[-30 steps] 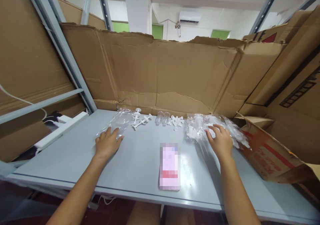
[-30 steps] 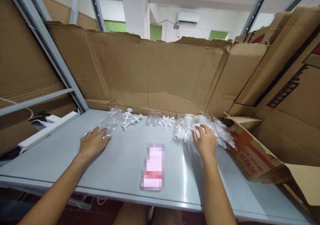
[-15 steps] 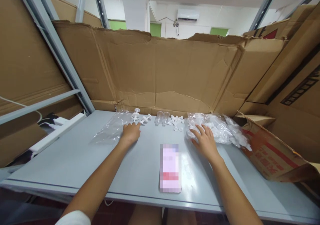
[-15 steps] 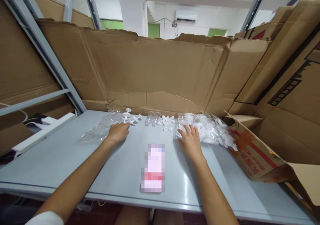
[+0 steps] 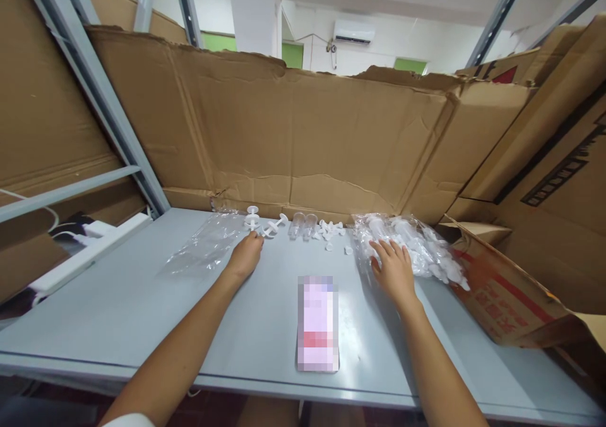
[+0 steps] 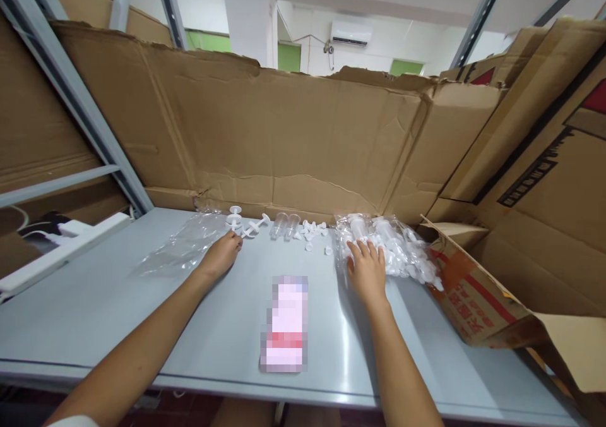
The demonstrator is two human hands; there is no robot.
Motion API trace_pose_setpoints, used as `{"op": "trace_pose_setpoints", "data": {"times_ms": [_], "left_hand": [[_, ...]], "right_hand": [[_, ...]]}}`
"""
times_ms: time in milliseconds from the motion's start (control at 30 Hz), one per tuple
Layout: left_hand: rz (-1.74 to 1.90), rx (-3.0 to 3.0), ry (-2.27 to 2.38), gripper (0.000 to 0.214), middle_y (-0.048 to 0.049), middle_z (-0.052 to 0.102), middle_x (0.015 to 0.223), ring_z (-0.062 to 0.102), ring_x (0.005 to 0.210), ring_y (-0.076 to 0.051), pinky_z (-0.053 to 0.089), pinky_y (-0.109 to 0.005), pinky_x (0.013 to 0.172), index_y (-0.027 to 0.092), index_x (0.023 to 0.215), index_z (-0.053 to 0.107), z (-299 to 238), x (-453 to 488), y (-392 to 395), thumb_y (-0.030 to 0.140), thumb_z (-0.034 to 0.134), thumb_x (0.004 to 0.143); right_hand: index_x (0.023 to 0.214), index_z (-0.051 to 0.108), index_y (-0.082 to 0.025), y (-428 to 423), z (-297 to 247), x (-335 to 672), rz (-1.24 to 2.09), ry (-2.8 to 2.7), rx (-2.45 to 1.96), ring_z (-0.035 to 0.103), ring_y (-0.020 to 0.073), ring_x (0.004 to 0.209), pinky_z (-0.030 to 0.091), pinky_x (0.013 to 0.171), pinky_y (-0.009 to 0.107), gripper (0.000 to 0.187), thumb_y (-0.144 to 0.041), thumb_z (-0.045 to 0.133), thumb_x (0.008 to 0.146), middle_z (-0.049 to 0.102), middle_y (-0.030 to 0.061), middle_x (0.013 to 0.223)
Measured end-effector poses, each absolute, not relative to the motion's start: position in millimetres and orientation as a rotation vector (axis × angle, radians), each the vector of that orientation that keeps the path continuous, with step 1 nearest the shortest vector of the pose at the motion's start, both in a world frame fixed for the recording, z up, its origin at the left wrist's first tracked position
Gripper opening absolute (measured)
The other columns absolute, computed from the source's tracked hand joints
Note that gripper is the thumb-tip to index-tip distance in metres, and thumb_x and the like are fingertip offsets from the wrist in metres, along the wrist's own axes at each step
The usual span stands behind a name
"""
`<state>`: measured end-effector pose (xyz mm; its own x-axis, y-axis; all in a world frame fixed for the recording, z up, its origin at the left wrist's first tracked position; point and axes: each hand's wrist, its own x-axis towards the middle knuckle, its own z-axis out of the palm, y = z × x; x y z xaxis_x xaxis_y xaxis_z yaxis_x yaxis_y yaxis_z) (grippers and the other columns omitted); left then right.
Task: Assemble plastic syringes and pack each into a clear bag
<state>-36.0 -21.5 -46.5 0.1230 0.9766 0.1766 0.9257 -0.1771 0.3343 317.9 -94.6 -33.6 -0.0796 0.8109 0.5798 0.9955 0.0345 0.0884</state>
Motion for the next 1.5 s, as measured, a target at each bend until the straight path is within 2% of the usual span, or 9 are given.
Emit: {"op": "trace_pose_setpoints", "data": {"times_ms": [367, 533, 733, 867, 1033, 1133, 1233, 1333, 1500], "left_hand": [[0.763, 2.306, 1.813, 0.021, -0.0085, 0.062, 0.094, 0.058, 0.088, -0.022, 0.04, -0.03, 0.077, 0.018, 0.083, 0.059, -38, -32, -35, 0.021, 0.039, 0.081], [0.927, 2.211, 1.762, 0.022, -0.0033, 0.063, 0.085, 0.061, 0.073, -0.016, 0.044, -0.027, 0.069, 0.02, 0.083, 0.056, -33, -28, -42, 0.025, 0.035, 0.084], [1.456, 1.735, 1.31, 0.02, -0.0008, 0.062, 0.066, 0.061, 0.062, -0.014, 0.048, -0.026, 0.064, 0.017, 0.082, 0.054, -16, -9, -62, 0.035, 0.045, 0.081], [1.471, 1.604, 0.96, 0.019, -0.0007, 0.061, 0.062, 0.06, 0.059, -0.014, 0.05, -0.027, 0.061, 0.016, 0.08, 0.055, -2, 15, -84, 0.035, 0.05, 0.08], [1.287, 1.613, 0.646, 0.015, -0.0025, 0.062, 0.064, 0.062, 0.061, -0.014, 0.05, -0.028, 0.061, 0.016, 0.081, 0.055, 5, 41, -109, 0.03, 0.049, 0.083], [1.118, 1.709, 0.532, 0.014, -0.0035, 0.061, 0.071, 0.062, 0.065, -0.014, 0.05, -0.028, 0.064, 0.015, 0.083, 0.056, 4, 53, -114, 0.026, 0.048, 0.084], [1.016, 1.907, 0.547, 0.012, -0.0038, 0.06, 0.079, 0.06, 0.069, -0.013, 0.048, -0.028, 0.068, 0.015, 0.082, 0.059, 0, 66, -109, 0.022, 0.049, 0.082], [0.978, 2.084, 0.648, 0.011, -0.0035, 0.06, 0.086, 0.058, 0.078, -0.014, 0.046, -0.026, 0.071, 0.017, 0.079, 0.061, -7, 80, -98, 0.02, 0.049, 0.08], [0.843, 2.288, 0.888, 0.013, -0.0011, 0.062, 0.087, 0.058, 0.078, -0.012, 0.046, -0.021, 0.068, 0.019, 0.083, 0.059, -23, 97, -73, 0.021, 0.046, 0.081]], "right_hand": [[0.121, 0.049, -0.022, -96, -35, 317, -0.56, -2.002, -1.739, 0.038, 0.0317, 0.121, 0.025, 0.098, 0.055, 0.041, -0.024, 0.046, 0.08, 0.054, 0.0103, 0.122], [0.118, 0.051, -0.022, -96, -34, 316, -0.523, -1.977, -1.691, 0.037, 0.0312, 0.121, 0.024, 0.099, 0.056, 0.037, -0.026, 0.045, 0.082, 0.054, 0.01, 0.122], [0.115, 0.053, -0.022, -100, -25, 306, -0.407, -1.886, -1.456, 0.043, 0.0277, 0.117, 0.029, 0.1, 0.05, 0.034, -0.029, 0.045, 0.084, 0.057, 0.0093, 0.117], [0.112, 0.055, -0.025, -108, -22, 285, 0.019, -1.856, -1.3, 0.051, 0.0264, 0.108, 0.037, 0.094, 0.047, 0.031, -0.035, 0.048, 0.083, 0.06, 0.0084, 0.112], [0.13, 0.035, -0.027, -118, -20, 256, 1.057, -1.408, -1.038, 0.058, 0.0248, 0.1, 0.05, 0.077, 0.043, 0.054, -0.05, 0.046, 0.082, 0.051, 0.0126, 0.126], [0.127, 0.039, -0.026, -123, -17, 252, 1.397, -1.291, -0.829, 0.062, 0.0224, 0.085, 0.051, 0.069, 0.038, 0.056, -0.054, 0.048, 0.078, 0.057, 0.012, 0.118], [0.116, 0.05, -0.023, -126, -13, 256, 1.394, -1.253, -0.829, 0.06, 0.0173, 0.07, 0.048, 0.061, 0.031, 0.046, -0.048, 0.054, 0.078, 0.064, 0.0094, 0.098], [0.106, 0.055, -0.022, -126, -10, 261, 1.254, -1.25, -0.929, 0.058, 0.0156, 0.067, 0.044, 0.059, 0.028, 0.034, -0.041, 0.058, 0.077, 0.063, 0.0059, 0.086], [0.097, 0.059, -0.019, -124, -7, 264, 1.039, -1.345, -1.133, 0.054, 0.0157, 0.06, 0.04, 0.059, 0.028, 0.033, -0.039, 0.063, 0.072, 0.059, -0.0002, 0.061]]}}
